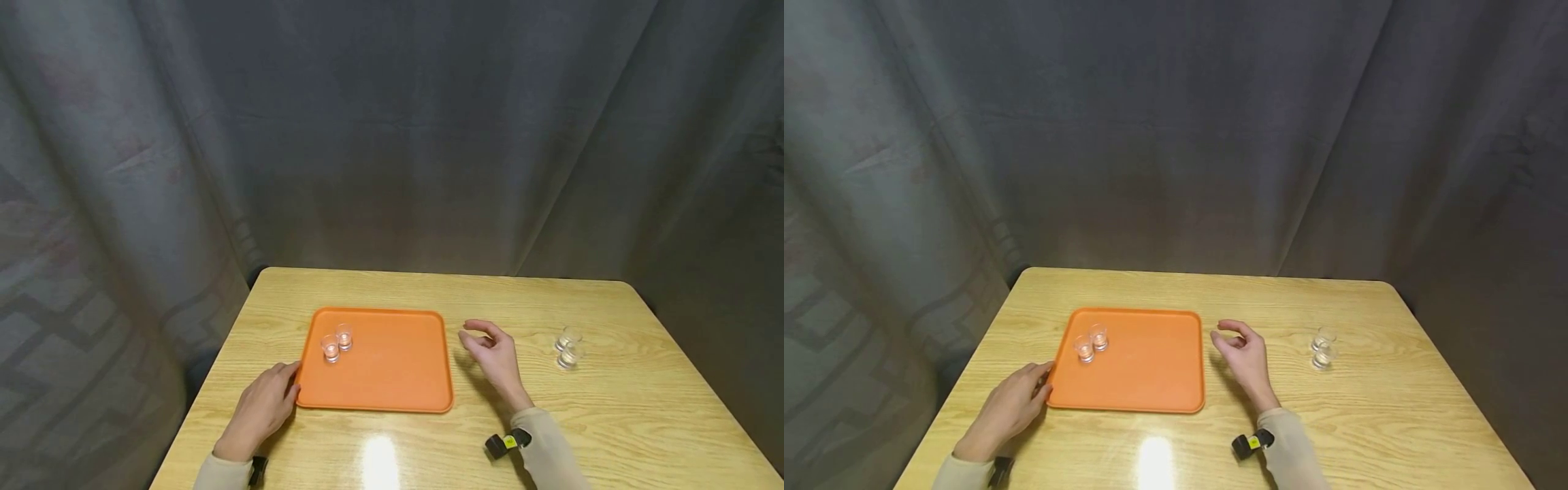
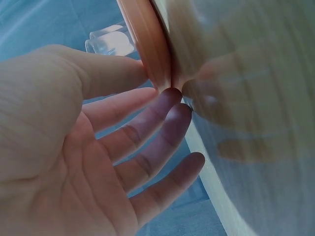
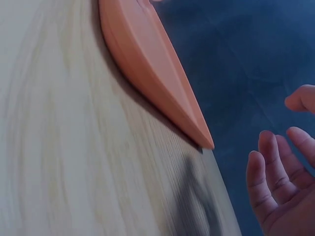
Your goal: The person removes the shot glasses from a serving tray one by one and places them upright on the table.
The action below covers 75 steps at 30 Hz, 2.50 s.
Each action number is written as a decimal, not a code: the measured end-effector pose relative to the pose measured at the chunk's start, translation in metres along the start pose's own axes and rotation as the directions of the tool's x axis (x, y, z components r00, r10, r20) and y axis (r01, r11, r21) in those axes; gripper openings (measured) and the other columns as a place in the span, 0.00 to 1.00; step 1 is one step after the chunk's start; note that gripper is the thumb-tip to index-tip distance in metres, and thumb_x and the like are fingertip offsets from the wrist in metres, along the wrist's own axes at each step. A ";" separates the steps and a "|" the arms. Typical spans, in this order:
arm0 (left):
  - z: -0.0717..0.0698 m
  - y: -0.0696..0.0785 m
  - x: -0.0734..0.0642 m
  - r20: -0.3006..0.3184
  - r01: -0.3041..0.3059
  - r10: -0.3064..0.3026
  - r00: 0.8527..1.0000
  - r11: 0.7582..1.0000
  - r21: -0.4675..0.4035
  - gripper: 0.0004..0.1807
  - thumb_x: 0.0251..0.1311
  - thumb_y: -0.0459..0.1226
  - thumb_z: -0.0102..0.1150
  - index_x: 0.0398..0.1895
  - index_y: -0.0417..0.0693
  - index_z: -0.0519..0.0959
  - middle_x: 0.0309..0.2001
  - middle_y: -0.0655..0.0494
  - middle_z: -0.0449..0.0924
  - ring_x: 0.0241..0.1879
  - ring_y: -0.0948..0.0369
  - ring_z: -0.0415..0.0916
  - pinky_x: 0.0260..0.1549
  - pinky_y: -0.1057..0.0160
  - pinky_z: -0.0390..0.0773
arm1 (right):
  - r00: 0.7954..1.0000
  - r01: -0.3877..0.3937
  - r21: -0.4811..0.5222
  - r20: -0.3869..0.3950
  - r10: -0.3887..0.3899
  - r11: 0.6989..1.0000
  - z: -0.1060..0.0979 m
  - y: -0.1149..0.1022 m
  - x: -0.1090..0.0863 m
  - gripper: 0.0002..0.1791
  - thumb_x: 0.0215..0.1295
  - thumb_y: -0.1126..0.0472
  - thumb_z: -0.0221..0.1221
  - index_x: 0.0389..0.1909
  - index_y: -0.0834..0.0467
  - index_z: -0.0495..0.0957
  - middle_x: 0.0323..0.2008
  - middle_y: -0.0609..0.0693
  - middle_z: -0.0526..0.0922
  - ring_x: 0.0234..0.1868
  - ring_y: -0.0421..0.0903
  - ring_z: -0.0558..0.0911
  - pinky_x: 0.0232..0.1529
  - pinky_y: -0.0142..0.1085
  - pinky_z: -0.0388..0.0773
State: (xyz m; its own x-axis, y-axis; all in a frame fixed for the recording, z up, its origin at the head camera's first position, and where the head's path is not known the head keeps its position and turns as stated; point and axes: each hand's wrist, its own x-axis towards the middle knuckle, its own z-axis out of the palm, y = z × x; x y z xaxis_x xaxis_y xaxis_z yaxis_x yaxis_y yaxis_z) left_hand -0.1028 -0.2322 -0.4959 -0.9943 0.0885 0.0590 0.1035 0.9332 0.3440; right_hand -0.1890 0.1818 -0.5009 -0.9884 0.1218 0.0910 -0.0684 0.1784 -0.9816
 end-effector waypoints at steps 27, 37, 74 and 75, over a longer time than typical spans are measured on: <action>0.000 0.000 -0.002 -0.022 -0.008 0.008 1.000 1.000 0.004 0.23 0.69 0.34 0.67 0.66 0.37 0.81 0.51 0.43 0.86 0.50 0.45 0.85 0.48 0.43 0.85 | 0.979 0.049 -0.037 0.200 -0.041 0.998 0.073 -0.013 -0.002 0.18 0.65 0.65 0.72 0.54 0.66 0.85 0.50 0.60 0.89 0.27 0.52 0.86 0.24 0.32 0.80; -0.001 0.000 -0.002 0.006 0.014 -0.014 1.000 1.000 -0.003 0.24 0.70 0.35 0.67 0.67 0.37 0.80 0.54 0.43 0.86 0.53 0.44 0.85 0.51 0.42 0.85 | 0.953 0.056 -0.051 0.300 -0.038 0.997 0.100 -0.019 -0.009 0.19 0.66 0.63 0.72 0.55 0.65 0.85 0.52 0.59 0.89 0.29 0.57 0.88 0.23 0.32 0.80; 0.001 0.001 -0.002 -0.012 0.005 -0.005 1.000 1.000 -0.001 0.24 0.69 0.35 0.68 0.66 0.38 0.81 0.50 0.46 0.86 0.50 0.47 0.86 0.48 0.44 0.85 | 0.901 0.095 -0.120 0.433 -0.034 0.988 0.176 -0.037 -0.006 0.27 0.64 0.56 0.72 0.62 0.61 0.83 0.50 0.53 0.89 0.24 0.37 0.81 0.22 0.29 0.74; 0.001 0.001 -0.002 -0.013 0.006 -0.006 1.000 1.000 0.000 0.24 0.69 0.35 0.68 0.66 0.38 0.81 0.50 0.46 0.86 0.50 0.47 0.86 0.47 0.44 0.85 | 0.900 0.094 -0.115 0.434 -0.035 0.989 0.177 -0.037 -0.006 0.27 0.63 0.57 0.72 0.62 0.61 0.83 0.53 0.54 0.88 0.24 0.37 0.81 0.22 0.29 0.74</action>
State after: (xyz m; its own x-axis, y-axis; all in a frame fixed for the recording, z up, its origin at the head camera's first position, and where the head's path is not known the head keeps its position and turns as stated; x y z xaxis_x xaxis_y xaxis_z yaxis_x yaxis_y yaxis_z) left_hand -0.1009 -0.2309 -0.4969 -0.9945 0.0785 0.0689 0.0976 0.9336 0.3447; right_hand -0.2049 0.0015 -0.4951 -0.9465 -0.3199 0.0434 -0.1445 0.2998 -0.9430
